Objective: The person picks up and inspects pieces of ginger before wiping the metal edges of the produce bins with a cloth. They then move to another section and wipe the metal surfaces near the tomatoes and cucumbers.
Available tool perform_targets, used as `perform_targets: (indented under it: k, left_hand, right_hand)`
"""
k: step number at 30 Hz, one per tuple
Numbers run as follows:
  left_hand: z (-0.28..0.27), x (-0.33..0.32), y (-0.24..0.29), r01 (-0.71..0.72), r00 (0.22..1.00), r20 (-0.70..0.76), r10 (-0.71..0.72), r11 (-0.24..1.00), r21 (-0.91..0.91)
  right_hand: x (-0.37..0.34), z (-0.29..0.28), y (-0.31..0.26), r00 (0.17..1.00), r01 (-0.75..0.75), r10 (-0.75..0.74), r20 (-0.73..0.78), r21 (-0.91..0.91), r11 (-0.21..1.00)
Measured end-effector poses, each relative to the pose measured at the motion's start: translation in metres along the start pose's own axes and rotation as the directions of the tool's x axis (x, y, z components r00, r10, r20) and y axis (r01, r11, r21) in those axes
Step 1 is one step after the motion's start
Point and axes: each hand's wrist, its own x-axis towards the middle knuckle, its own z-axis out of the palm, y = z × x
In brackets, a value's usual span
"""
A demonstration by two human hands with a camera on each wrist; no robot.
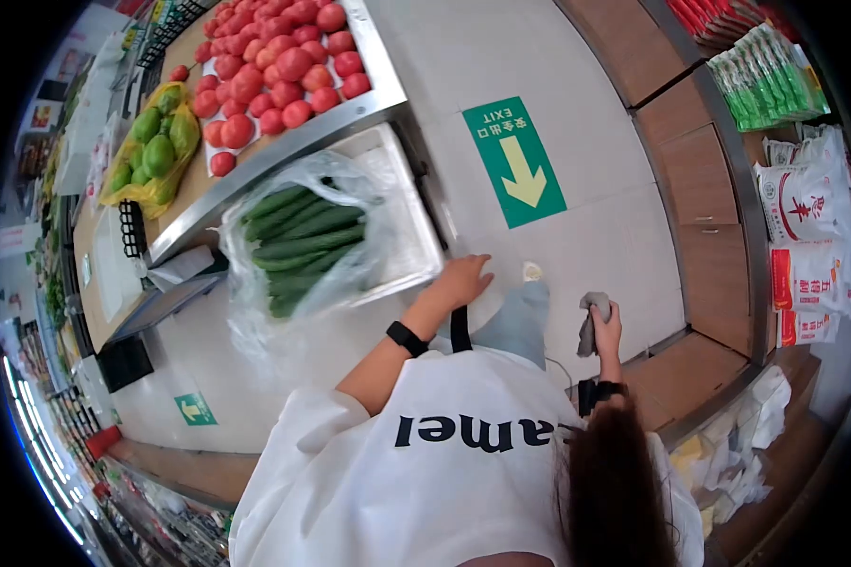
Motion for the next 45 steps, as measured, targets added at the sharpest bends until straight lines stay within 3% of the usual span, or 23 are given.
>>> perform_targets:
  k: [3,10,12,20,25,27,30,32,34,36,37,39,41,43,44,45]
  left_hand:
    - [-0.012,-0.029,-0.022,-0.058,0.998,0.029,0.059,0.998,-0.039]
    - [0.005,-0.082,-0.042,-0.211,0.977,0.059,0.206,0.971,0.108]
    - [0.008,-0.097,-0.044,-0.25,0.964,0.145,0.222,0.945,0.212]
    - [0.032,-0.18,-0.065,-0.36,0.933,0.129,0.337,0.89,0.279]
    - [0.044,-0.267,-0.098,-0.445,0.895,0.211,0.394,0.833,0.33]
    - [0.038,-0.3,-0.112,-0.409,0.888,0.371,0.273,0.838,0.361]
    - [0.033,-0.332,-0.129,-0.34,0.88,0.454,0.141,0.854,0.394]
    - [0.032,-0.352,-0.145,-0.337,0.907,0.373,0.195,0.867,0.368]
    - [0.018,-0.363,-0.155,-0.343,0.924,0.291,0.247,0.873,0.348]
    - [-0.003,-0.37,-0.164,-0.18,0.885,0.465,-0.033,0.896,0.405]
    - [-0.011,-0.373,-0.18,-0.19,0.884,0.468,-0.027,0.892,0.41]
    - [-0.04,-0.383,-0.224,-0.061,0.926,0.365,-0.095,0.917,0.393]
    - [-0.096,-0.393,-0.246,0.13,0.821,0.495,-0.284,0.937,0.323]
    - [-0.132,-0.404,-0.304,0.196,0.855,0.447,-0.264,0.961,0.195]
    - [-0.148,-0.41,-0.333,0.188,0.857,0.446,-0.26,0.962,0.2]
    - [-0.164,-0.416,-0.361,0.186,0.905,0.34,-0.256,0.956,0.226]
  right_hand:
    - [-0.058,0.033,-0.013,0.998,0.047,-0.047,-0.042,-0.005,0.999]
    - [-0.139,0.084,-0.031,0.993,0.1,-0.102,-0.057,-0.031,0.994]
    - [-0.154,0.095,-0.032,0.986,0.138,-0.143,-0.085,-0.065,0.988]
    - [-0.238,0.152,-0.045,0.988,0.154,-0.151,-0.036,0.092,0.984]
    - [-0.306,0.204,0.002,0.987,0.148,-0.14,-0.082,0.104,0.983]
    - [-0.34,0.215,0.015,0.99,0.125,-0.116,-0.078,0.124,0.984]
    - [-0.383,0.23,0.04,0.995,0.081,-0.07,-0.074,0.161,0.984]
    - [-0.403,0.239,0.057,0.995,0.013,0.007,-0.101,0.197,0.98]
    - [-0.422,0.243,0.06,0.99,0.04,-0.021,-0.136,0.135,0.99]
    - [-0.44,0.247,0.059,0.998,-0.055,0.061,-0.028,0.183,0.982]
    - [-0.446,0.25,0.058,0.996,-0.083,0.079,0.033,0.19,0.978]
    - [-0.456,0.264,0.052,0.999,-0.038,0.032,0.044,0.163,0.986]
    - [-0.465,0.291,0.039,0.998,0.008,-0.017,0.062,0.143,0.99]
    - [-0.475,0.318,0.01,0.982,0.017,-0.047,0.183,0.161,0.987]
    - [-0.48,0.332,-0.008,0.983,0.018,-0.047,0.176,0.166,0.986]
    - [-0.488,0.346,-0.039,0.968,0.048,-0.079,0.239,0.132,0.99]
